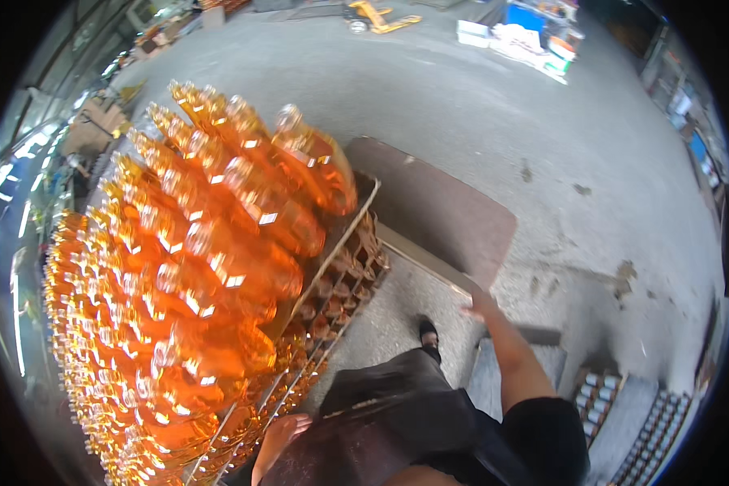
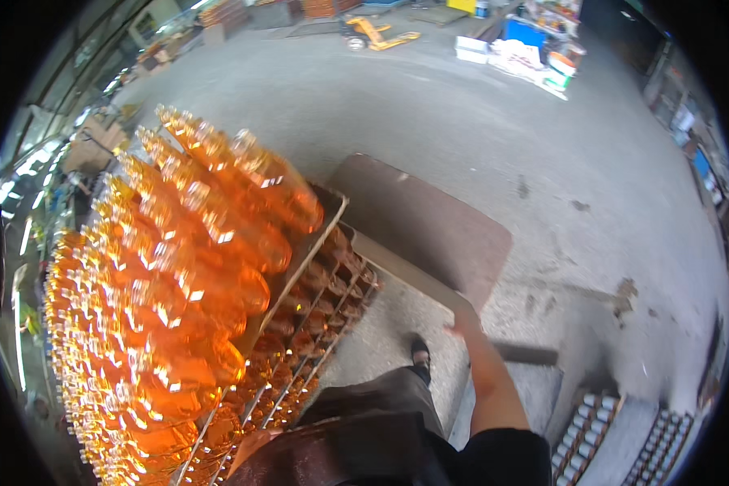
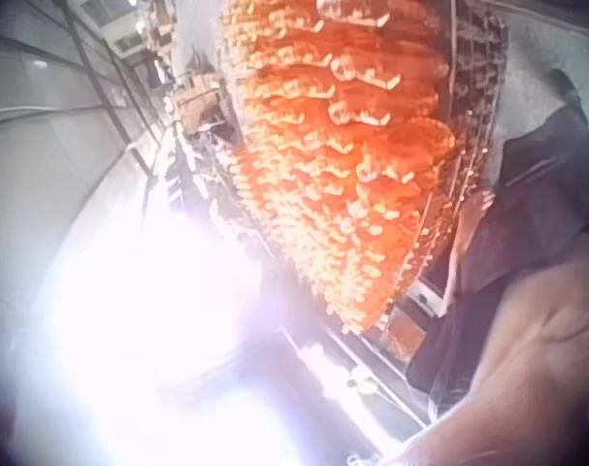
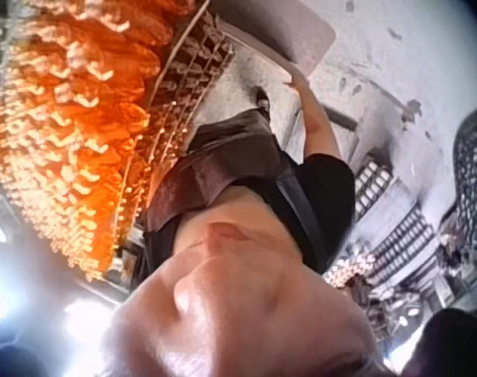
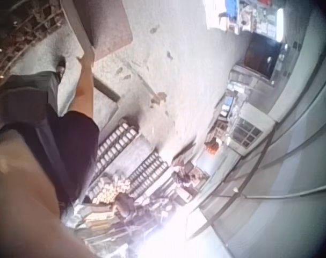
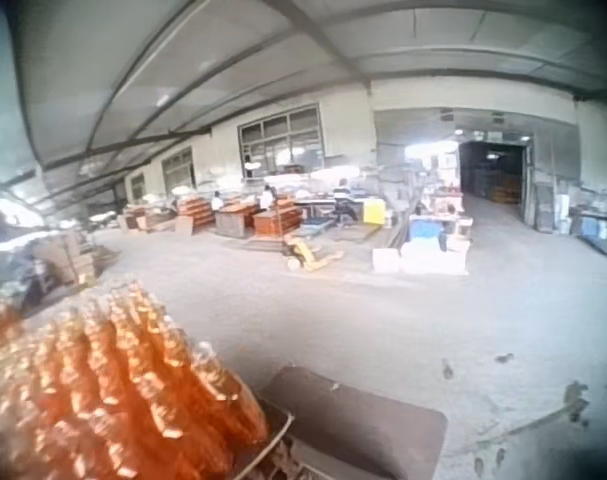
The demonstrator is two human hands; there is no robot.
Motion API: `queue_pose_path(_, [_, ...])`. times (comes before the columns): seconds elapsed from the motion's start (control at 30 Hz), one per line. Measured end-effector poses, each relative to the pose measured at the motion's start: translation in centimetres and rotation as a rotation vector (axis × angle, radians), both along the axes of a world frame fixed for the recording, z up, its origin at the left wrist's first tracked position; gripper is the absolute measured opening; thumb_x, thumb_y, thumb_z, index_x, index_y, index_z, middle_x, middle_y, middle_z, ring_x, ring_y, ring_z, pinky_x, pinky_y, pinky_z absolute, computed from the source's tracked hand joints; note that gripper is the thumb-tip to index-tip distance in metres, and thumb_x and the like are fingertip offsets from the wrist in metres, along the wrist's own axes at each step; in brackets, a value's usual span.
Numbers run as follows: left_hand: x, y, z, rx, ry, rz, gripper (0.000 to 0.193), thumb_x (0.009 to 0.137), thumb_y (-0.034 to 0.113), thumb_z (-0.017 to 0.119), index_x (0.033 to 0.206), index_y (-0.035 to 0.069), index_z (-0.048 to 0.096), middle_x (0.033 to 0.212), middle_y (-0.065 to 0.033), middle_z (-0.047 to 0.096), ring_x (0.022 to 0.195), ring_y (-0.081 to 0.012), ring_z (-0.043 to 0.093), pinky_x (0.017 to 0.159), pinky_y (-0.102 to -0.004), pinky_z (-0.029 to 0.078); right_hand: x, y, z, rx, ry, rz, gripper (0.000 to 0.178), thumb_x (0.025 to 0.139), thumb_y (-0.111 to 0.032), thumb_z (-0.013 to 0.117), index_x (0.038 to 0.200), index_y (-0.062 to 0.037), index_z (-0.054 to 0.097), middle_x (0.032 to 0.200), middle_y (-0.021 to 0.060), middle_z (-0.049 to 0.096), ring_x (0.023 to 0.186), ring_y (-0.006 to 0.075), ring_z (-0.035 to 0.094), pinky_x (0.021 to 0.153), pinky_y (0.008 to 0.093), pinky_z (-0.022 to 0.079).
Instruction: The person applies adhesive labels to amber-colored bottles on a metal workbench. They smooth each label with a green squeegee tool, then place the finished bottles into a wire rack. The person also moves a stack of empty bottles and transfers finished bottles to a coworker.
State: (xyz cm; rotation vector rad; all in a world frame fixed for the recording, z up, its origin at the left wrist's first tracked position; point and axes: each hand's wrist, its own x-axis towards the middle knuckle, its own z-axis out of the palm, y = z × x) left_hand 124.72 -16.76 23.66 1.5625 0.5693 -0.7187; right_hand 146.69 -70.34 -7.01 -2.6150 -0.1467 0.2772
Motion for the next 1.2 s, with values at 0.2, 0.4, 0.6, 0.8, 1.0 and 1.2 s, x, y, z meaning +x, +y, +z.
queue_pose_path(0.2, [7.9,-8.6,-4.6,-0.084,0.197,0.094,0.042,0.103,0.03,0.044,0.13,-0.001,0.05,0.124,-0.0134,0.059,0.113,-0.0215,0.058,0.098,-0.0339,0.046,1.5,0.5,-4.6,-0.203,0.321,-0.061,0.026,0.088,-0.011,0.052,0.113,-0.0063,0.057,0.09,0.0217,0.067,0.086,0.0399,0.066,0.077,0.0489,0.052])
queue_pose_path(0.4, [21.6,-21.0,-5.9,0.31,-0.278,-0.476,0.039,0.1,0.033,0.049,0.117,0.001,0.062,0.108,-0.0126,0.067,0.103,-0.0223,0.063,0.09,-0.034,0.047,7.5,-6.2,2.9,-0.225,0.079,0.134,0.018,0.087,-0.01,0.05,0.102,-0.01,0.06,0.083,0.0191,0.067,0.078,0.0382,0.066,0.068,0.0482,0.053])
queue_pose_path(0.6, [38.4,-31.1,-14.8,0.256,-0.255,-0.38,0.063,0.088,0.051,0.061,0.126,0.002,0.053,0.114,-0.0192,0.063,0.106,-0.0285,0.06,0.088,-0.0396,0.048,5.8,-14.5,16.9,-0.274,-0.097,0.087,0.01,0.088,-0.018,0.055,0.096,-0.0126,0.06,0.071,0.0132,0.064,0.058,0.0332,0.063,0.054,0.0478,0.049])
queue_pose_path(0.8, [46.5,-36.3,-15.0,-0.222,0.196,0.527,0.077,0.08,0.04,0.073,0.139,0.008,0.036,0.128,-0.0244,0.044,0.092,-0.0394,0.065,0.078,-0.0544,0.057,-4.1,-15.7,32.5,-0.478,0.498,-0.033,0.04,0.084,-0.016,0.063,0.124,-0.0114,0.057,0.103,0.0185,0.064,0.095,0.0362,0.063,0.082,0.0452,0.049])
queue_pose_path(1.0, [46.2,-38.2,-17.0,-0.044,0.097,-0.02,0.04,0.078,0.009,0.064,0.111,-0.013,0.056,0.1,-0.0288,0.062,0.079,-0.0394,0.068,0.063,-0.0483,0.062,-17.9,-17.2,25.9,-0.315,-0.234,0.198,0.029,0.087,-0.018,0.062,0.115,-0.0115,0.066,0.093,0.0113,0.067,0.08,0.0282,0.064,0.069,0.0394,0.053])
queue_pose_path(1.2, [41.2,-42.0,-6.0,0.222,-0.339,-0.146,0.045,0.075,0.008,0.06,0.115,-0.013,0.054,0.083,-0.0246,0.065,0.065,-0.0296,0.07,0.058,-0.038,0.058,-18.5,-17.0,22.7,-0.134,-0.443,0.024,0.031,0.089,-0.017,0.06,0.119,-0.0139,0.065,0.092,0.0103,0.067,0.077,0.026,0.064,0.069,0.0378,0.053])
